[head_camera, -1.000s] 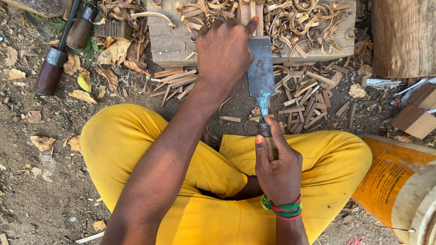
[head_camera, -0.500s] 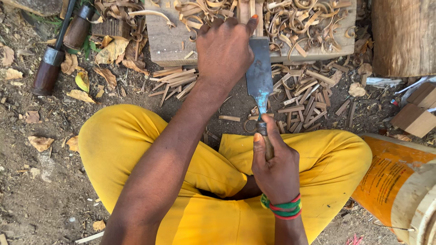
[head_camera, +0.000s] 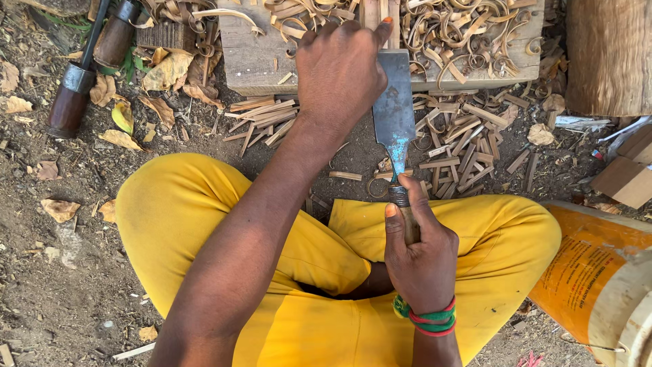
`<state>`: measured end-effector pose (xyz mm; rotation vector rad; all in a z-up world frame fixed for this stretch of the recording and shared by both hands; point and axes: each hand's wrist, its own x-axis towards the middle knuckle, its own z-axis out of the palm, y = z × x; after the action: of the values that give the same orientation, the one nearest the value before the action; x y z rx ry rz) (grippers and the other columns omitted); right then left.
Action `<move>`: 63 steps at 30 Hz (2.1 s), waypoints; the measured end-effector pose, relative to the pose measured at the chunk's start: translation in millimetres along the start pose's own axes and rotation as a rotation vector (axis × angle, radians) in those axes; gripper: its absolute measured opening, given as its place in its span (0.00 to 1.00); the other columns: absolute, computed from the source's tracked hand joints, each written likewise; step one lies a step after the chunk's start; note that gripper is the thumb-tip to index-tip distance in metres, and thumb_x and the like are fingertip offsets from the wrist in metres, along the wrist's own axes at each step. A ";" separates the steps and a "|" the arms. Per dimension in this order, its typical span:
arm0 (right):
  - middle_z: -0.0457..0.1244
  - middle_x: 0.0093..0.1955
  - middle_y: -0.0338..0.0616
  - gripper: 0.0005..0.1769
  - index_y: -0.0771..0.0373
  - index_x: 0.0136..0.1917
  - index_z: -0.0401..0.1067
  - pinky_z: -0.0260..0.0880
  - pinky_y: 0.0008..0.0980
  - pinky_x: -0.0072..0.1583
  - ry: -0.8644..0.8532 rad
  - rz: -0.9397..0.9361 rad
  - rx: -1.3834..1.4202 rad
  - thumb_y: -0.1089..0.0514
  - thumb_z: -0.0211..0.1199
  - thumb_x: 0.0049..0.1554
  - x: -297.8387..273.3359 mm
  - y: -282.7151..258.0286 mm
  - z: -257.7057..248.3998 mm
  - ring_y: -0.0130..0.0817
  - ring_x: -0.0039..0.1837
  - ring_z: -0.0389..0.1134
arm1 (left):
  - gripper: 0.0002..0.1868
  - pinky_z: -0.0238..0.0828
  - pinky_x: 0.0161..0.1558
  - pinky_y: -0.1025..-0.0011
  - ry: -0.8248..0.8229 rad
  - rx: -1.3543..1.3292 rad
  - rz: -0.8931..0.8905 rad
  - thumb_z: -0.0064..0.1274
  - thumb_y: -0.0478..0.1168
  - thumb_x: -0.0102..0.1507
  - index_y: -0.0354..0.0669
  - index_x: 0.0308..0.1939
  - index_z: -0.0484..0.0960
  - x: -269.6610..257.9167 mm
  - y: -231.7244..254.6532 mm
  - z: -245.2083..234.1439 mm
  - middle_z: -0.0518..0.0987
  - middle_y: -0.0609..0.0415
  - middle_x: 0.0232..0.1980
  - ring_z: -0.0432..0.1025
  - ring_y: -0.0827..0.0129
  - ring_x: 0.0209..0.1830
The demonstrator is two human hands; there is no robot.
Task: The person carves a small piece of wood using a large chisel while sitting on the ground, removing shavings to shape the object.
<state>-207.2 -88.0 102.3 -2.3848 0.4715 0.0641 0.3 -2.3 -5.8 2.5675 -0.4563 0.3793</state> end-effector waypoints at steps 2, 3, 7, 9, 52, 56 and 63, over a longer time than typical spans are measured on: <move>0.45 0.25 0.37 0.24 0.64 0.71 0.69 0.48 0.29 0.32 -0.005 0.000 0.008 0.57 0.63 0.63 0.6 0.7 -0.5 0.22 0.29 0.45 | 0.22 0.81 0.38 0.58 -0.007 -0.007 -0.005 0.62 0.33 0.53 0.53 0.52 0.89 -0.1 0.2 -1.3 0.84 0.49 0.31 0.81 0.62 0.30; 0.45 0.25 0.36 0.24 0.64 0.71 0.69 0.49 0.29 0.31 -0.008 -0.001 0.012 0.57 0.63 0.63 0.4 0.7 -0.8 0.22 0.28 0.45 | 0.22 0.81 0.38 0.58 -0.009 -0.005 -0.003 0.62 0.33 0.53 0.53 0.51 0.89 -0.2 0.4 -1.8 0.84 0.49 0.32 0.81 0.62 0.30; 0.45 0.25 0.37 0.24 0.64 0.71 0.69 0.48 0.29 0.31 -0.012 0.016 0.022 0.57 0.63 0.63 0.2 0.6 -0.9 0.22 0.29 0.45 | 0.22 0.80 0.40 0.58 0.023 0.004 0.005 0.63 0.34 0.52 0.53 0.51 0.89 0.3 0.8 -2.5 0.84 0.49 0.32 0.81 0.61 0.31; 0.45 0.25 0.37 0.24 0.64 0.70 0.69 0.49 0.29 0.31 -0.011 0.017 0.022 0.57 0.63 0.63 -0.2 0.6 -0.7 0.21 0.29 0.45 | 0.22 0.80 0.41 0.58 0.015 -0.012 0.001 0.63 0.34 0.52 0.53 0.51 0.89 -0.1 0.3 -2.6 0.84 0.48 0.33 0.81 0.61 0.32; 0.61 0.31 0.56 0.24 0.71 0.68 0.69 0.63 0.33 0.34 -0.011 0.043 -0.053 0.64 0.63 0.58 25.7 -4.7 11.2 0.36 0.28 0.61 | 0.20 0.69 0.67 0.62 -0.200 0.109 0.222 0.52 0.38 0.57 0.30 0.49 0.84 -41.5 50.2 -49.8 0.83 0.36 0.55 0.78 0.55 0.58; 0.69 0.56 0.63 0.24 0.67 0.72 0.68 0.74 0.40 0.51 0.070 -0.108 0.042 0.65 0.59 0.62 43.5 -3.4 23.8 0.58 0.58 0.73 | 0.16 0.72 0.63 0.63 -0.159 0.142 0.211 0.55 0.35 0.60 0.31 0.49 0.85 -23.0 44.2 -33.3 0.83 0.37 0.55 0.77 0.53 0.56; 0.67 0.54 0.66 0.23 0.65 0.73 0.67 0.73 0.44 0.55 0.141 -0.253 0.049 0.62 0.59 0.65 52.3 -6.3 32.9 0.63 0.58 0.71 | 0.17 0.77 0.52 0.59 -0.297 -0.054 0.202 0.55 0.36 0.52 0.36 0.45 0.85 -1.2 31.6 -43.8 0.82 0.38 0.49 0.77 0.50 0.52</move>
<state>-153.5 -78.9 72.3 -2.3908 0.2292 -0.2289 -20.8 -5.1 43.9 2.5407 -0.8246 0.0510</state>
